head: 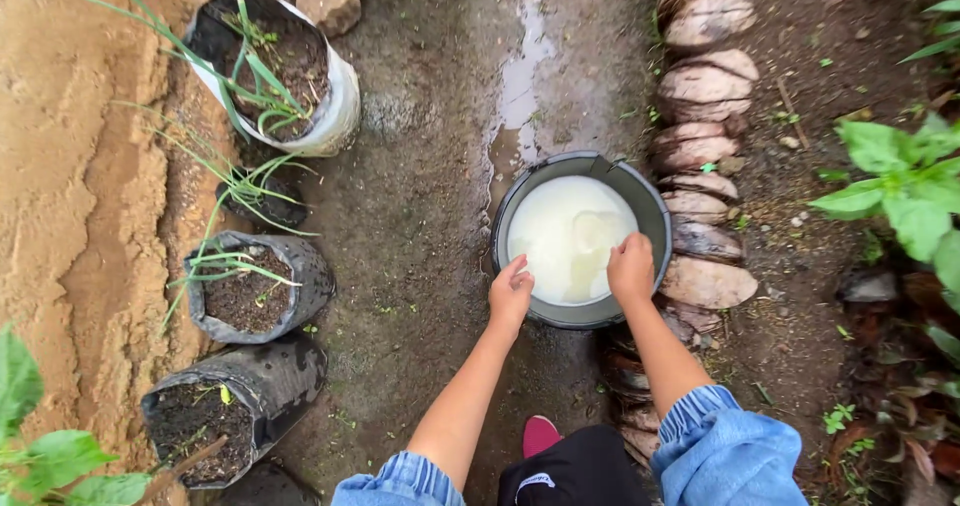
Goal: Watering several potted plants using a cup filled from a bucket of liquid.
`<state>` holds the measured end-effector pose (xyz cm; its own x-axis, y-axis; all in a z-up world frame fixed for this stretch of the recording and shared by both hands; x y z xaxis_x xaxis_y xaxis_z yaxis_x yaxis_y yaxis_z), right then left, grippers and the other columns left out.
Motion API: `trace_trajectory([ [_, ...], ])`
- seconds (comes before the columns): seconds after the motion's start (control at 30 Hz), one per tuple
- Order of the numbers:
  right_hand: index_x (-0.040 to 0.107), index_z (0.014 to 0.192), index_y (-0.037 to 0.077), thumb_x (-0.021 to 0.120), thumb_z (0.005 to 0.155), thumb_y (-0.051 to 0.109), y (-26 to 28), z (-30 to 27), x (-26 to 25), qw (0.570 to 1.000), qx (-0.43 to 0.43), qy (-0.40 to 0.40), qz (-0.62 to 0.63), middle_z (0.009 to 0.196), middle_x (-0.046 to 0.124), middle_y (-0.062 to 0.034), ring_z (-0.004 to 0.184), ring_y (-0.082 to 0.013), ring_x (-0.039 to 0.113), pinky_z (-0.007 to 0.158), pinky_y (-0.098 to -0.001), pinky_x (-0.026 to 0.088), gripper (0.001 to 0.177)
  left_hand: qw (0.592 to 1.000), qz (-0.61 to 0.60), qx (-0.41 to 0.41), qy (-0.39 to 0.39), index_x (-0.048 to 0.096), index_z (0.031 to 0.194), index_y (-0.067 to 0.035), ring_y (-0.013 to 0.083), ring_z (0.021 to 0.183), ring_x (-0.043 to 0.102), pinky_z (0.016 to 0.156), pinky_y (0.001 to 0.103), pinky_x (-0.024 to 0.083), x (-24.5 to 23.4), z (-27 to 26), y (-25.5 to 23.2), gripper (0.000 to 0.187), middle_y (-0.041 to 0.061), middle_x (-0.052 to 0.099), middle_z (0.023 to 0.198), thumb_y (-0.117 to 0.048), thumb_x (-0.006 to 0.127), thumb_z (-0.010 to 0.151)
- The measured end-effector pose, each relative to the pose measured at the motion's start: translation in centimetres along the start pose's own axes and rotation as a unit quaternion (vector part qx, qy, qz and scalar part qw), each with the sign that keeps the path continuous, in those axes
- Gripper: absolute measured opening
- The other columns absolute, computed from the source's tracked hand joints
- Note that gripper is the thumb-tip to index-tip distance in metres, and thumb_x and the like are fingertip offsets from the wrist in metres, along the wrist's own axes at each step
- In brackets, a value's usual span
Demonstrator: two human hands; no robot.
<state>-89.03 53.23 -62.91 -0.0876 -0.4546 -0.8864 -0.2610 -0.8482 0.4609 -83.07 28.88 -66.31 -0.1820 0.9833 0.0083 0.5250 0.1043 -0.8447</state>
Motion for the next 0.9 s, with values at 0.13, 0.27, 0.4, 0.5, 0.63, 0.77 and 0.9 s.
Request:
trace_trajectory([
  [0.13,0.055,0.111,0.000,0.068,0.095,0.009,2.1,-1.3,0.0,0.999,0.021,0.044,0.015,0.137,0.054,-0.0232,0.103,-0.0476,0.065,0.087,-0.0554,0.054,0.023,1.000,-0.014,0.001,-0.018,0.058,0.142,-0.002,0.0194,0.117,0.065,0.101,0.031,0.051,-1.1,0.0,1.3,0.049,0.010,0.064,0.141,-0.004,0.063,0.093],
  [0.27,0.056,0.115,0.001,0.063,0.096,0.008,3.0,-2.6,3.2,0.996,-0.009,0.087,-0.031,0.149,0.044,-0.0253,0.098,-0.0486,0.066,0.083,-0.0559,0.055,0.021,0.999,-0.042,0.006,-0.026,0.058,0.141,-0.001,0.0172,0.117,0.064,0.101,0.031,0.050,-1.9,-0.4,1.6,0.048,0.009,0.064,0.141,-0.004,0.064,0.093],
  [0.4,0.056,0.108,0.001,0.065,0.090,0.006,2.2,-4.1,7.6,0.995,-0.093,0.047,-0.007,0.138,0.054,-0.0296,0.096,-0.0500,0.066,0.083,-0.0550,0.056,0.021,0.997,-0.071,0.011,-0.027,0.059,0.140,0.001,0.0166,0.113,0.065,0.097,0.031,0.053,-2.7,-0.2,2.2,0.047,0.011,0.066,0.136,-0.003,0.064,0.093],
  [0.5,0.054,0.099,0.000,0.066,0.099,0.006,0.4,-4.1,9.4,0.976,0.136,0.149,0.080,0.098,0.073,-0.0277,0.089,-0.0416,0.073,0.084,-0.0518,0.059,0.013,0.996,-0.080,0.020,-0.032,0.059,0.140,0.002,0.0155,0.110,0.065,0.095,0.030,0.054,-3.6,-0.3,2.0,0.048,0.012,0.066,0.135,-0.002,0.064,0.092],
  [0.63,0.041,0.092,0.002,0.059,0.091,-0.010,-2.1,-4.5,11.1,0.837,0.276,0.138,0.452,0.091,0.060,-0.0202,0.077,-0.0399,0.075,0.066,-0.0471,0.064,0.022,0.995,-0.087,0.034,-0.038,0.058,0.140,0.002,0.0144,0.107,0.065,0.094,0.029,0.054,-4.6,-1.3,1.5,0.048,0.011,0.066,0.135,-0.002,0.065,0.093],
  [0.77,0.042,0.090,0.006,0.058,0.091,-0.010,-0.2,-4.8,7.0,0.763,0.314,0.146,0.545,0.086,0.063,-0.0153,0.075,-0.0347,0.075,0.065,-0.0406,0.066,0.022,0.993,-0.097,0.038,-0.060,0.060,0.139,0.001,0.0141,0.102,0.067,0.093,0.028,0.054,-5.1,-2.7,-0.1,0.047,0.011,0.067,0.134,-0.002,0.066,0.092],
  [0.9,0.044,0.089,0.006,0.061,0.092,-0.009,2.4,-3.8,2.6,0.757,0.281,0.162,0.567,0.085,0.063,-0.0144,0.072,-0.0331,0.072,0.067,-0.0445,0.067,0.022,0.989,-0.120,0.021,-0.079,0.062,0.138,-0.001,0.0136,0.101,0.068,0.091,0.029,0.055,-5.4,-4.9,-3.4,0.046,0.010,0.069,0.132,-0.005,0.066,0.091],
])
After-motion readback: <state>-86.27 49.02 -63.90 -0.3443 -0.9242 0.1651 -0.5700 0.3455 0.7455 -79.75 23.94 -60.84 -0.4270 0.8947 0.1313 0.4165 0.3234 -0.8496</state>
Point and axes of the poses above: each hand's wrist, its own z-axis towards the middle knuckle, its own x-axis out of the palm, y = z × x, the point moved 5 cm from there along z, towards the middle knuckle
